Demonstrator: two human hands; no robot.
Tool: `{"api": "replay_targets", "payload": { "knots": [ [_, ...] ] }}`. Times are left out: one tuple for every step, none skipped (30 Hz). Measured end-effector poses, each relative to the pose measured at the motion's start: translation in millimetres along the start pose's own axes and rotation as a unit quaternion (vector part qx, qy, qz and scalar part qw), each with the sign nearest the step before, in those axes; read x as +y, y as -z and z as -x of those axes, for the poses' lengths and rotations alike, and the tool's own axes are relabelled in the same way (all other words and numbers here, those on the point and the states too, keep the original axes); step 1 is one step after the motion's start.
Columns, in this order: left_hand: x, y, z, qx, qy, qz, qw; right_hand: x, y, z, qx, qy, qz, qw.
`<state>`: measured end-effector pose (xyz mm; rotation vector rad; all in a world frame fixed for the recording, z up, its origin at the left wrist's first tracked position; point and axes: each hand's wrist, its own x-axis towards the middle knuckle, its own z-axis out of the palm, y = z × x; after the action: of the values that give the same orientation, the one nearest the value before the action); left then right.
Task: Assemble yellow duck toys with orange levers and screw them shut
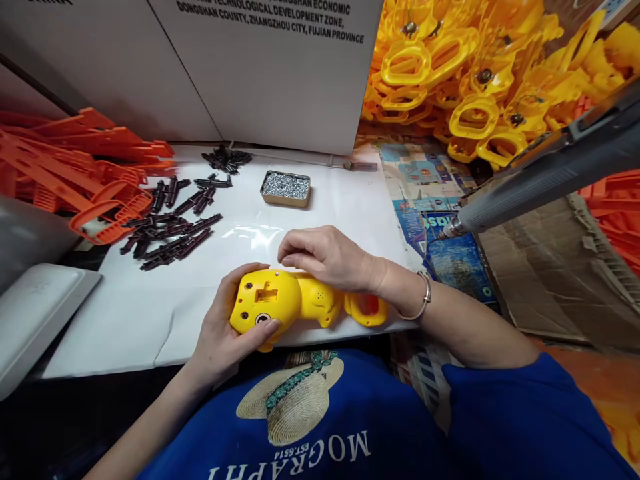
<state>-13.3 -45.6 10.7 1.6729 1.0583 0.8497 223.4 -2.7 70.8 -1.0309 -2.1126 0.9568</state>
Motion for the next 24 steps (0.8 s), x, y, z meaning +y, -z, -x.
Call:
{"api": "replay_targets", "payload": {
  "knots": [
    [0,-0.2,0,0.000,0.004,0.000,1.000,1,-3,2,-0.001,0.030,0.022,0.999],
    [0,-0.4,1,-0.001,0.007,0.002,1.000,3,-6,5,-0.003,0.058,0.043,0.997],
    [0,-0.5,1,-0.003,0.009,0.005,1.000,5,-9,8,-0.001,0.086,0.062,0.994],
    [1,-0.5,1,-0.006,0.012,0.010,1.000,7,-12,11,0.003,0.113,0.082,0.990],
    [1,-0.5,1,-0.008,0.014,0.013,1.000,9,-14,14,0.006,0.137,0.100,0.985],
    [1,-0.5,0,-0.010,0.017,0.015,1.000,9,-16,17,0.009,0.155,0.113,0.981],
    [1,-0.5,-1,-0.011,0.020,0.015,1.000,9,-17,20,0.015,0.161,0.114,0.980],
    [1,-0.8,-2,-0.008,0.023,0.016,1.000,7,-18,22,0.028,0.148,0.103,0.983],
    [1,-1.3,-2,-0.003,0.026,0.018,1.000,3,-17,24,0.047,0.116,0.084,0.989],
    [2,-2.2,-2,0.001,0.029,0.023,0.999,-2,-17,25,0.072,0.072,0.063,0.993],
    [3,-3.5,0,0.007,0.031,0.031,0.999,-9,-16,26,0.098,0.021,0.043,0.994],
    [5,-5.2,1,0.012,0.034,0.040,0.999,-15,-15,26,0.115,-0.026,0.039,0.992],
    [7,-7.3,3,0.007,0.037,0.050,0.998,-21,-15,27,0.121,-0.040,0.047,0.991],
    [9,-9.4,4,0.006,0.037,0.061,0.997,-24,-15,26,0.113,-0.047,0.061,0.991],
    [9,-11.2,3,-0.004,0.037,0.069,0.997,-25,-15,25,0.105,-0.033,0.076,0.991],
    [9,-12.1,2,0.001,0.032,0.071,0.997,-24,-16,22,0.094,0.005,0.087,0.992],
    [8,-12.3,0,0.004,0.029,0.062,0.998,-22,-18,18,0.088,0.044,0.093,0.991],
    [6,-11.9,-3,-0.001,0.032,0.048,0.998,-19,-21,12,0.065,0.082,0.093,0.990],
    [5,-11.4,-5,0.003,0.039,0.040,0.998,-17,-25,7,0.046,0.116,0.091,0.988],
    [3,-11.3,-6,0.006,0.042,0.036,0.998,-15,-30,2,0.032,0.139,0.090,0.986],
    [2,-11.6,-6,0.007,0.044,0.035,0.998,-15,-35,-2,0.017,0.158,0.092,0.983],
    [1,-12.4,-6,0.010,0.045,0.038,0.998,-14,-39,-4,0.008,0.168,0.097,0.981],
    [1,-13.2,-6,0.011,0.044,0.042,0.998,-14,-43,-6,0.000,0.171,0.105,0.980],
    [1,-13.7,-7,0.008,0.044,0.045,0.998,-13,-47,-7,-0.006,0.171,0.114,0.979]
  ]
}}
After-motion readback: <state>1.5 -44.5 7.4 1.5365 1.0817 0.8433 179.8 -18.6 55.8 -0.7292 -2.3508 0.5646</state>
